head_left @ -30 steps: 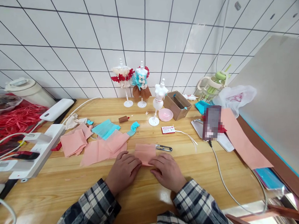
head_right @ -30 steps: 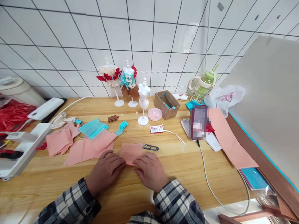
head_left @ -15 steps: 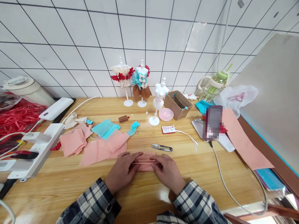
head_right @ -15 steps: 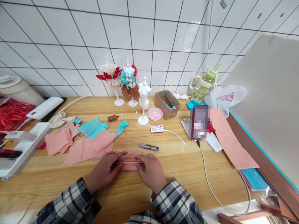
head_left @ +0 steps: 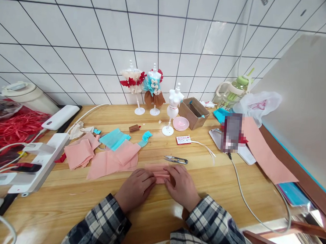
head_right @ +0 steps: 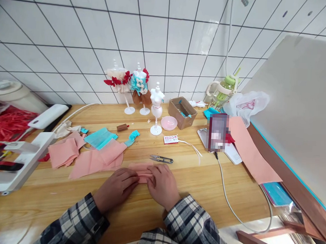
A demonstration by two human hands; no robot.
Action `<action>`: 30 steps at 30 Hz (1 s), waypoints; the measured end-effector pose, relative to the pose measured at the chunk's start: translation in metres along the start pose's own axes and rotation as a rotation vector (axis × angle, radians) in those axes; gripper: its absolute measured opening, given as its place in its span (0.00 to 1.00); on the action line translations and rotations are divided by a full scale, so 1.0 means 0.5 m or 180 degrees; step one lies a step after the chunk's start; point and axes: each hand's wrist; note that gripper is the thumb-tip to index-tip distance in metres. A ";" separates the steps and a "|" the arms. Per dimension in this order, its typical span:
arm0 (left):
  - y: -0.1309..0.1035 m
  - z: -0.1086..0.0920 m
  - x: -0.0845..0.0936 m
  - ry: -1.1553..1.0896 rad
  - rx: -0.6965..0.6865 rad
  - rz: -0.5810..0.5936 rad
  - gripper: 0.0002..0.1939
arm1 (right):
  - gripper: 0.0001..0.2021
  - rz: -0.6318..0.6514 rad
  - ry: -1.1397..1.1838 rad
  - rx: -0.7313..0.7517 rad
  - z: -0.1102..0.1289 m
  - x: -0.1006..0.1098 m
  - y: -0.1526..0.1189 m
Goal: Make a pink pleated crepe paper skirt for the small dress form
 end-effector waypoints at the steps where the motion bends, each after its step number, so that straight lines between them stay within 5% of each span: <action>1: -0.001 0.002 -0.001 -0.0001 0.0023 0.0005 0.08 | 0.15 0.0018 0.0014 0.0169 0.001 0.005 -0.001; 4: -0.004 0.008 -0.002 -0.0100 0.0153 0.0043 0.08 | 0.16 0.0295 -0.0026 0.0537 0.000 0.013 -0.004; 9: -0.011 0.012 0.005 -0.0478 0.0487 0.0123 0.09 | 0.10 0.0364 -0.0103 0.0409 -0.002 0.003 -0.005; 13: -0.014 0.015 0.012 -0.0633 0.0604 0.0163 0.26 | 0.07 0.0165 0.0184 0.0257 0.000 -0.002 -0.003; 17: -0.010 0.015 0.016 -0.0582 0.0553 0.0240 0.09 | 0.08 0.0176 0.0293 0.0193 0.001 0.002 0.000; 30: -0.001 0.017 0.016 -0.0183 0.0905 0.0192 0.11 | 0.14 0.0503 0.0174 -0.0350 0.015 0.008 0.019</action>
Point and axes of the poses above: each hand's wrist, its own y-axis towards the middle knuckle, its own x-axis out of the back of the hand, z = x × y, and after that the axes turned 6 degrees about y, right-handed
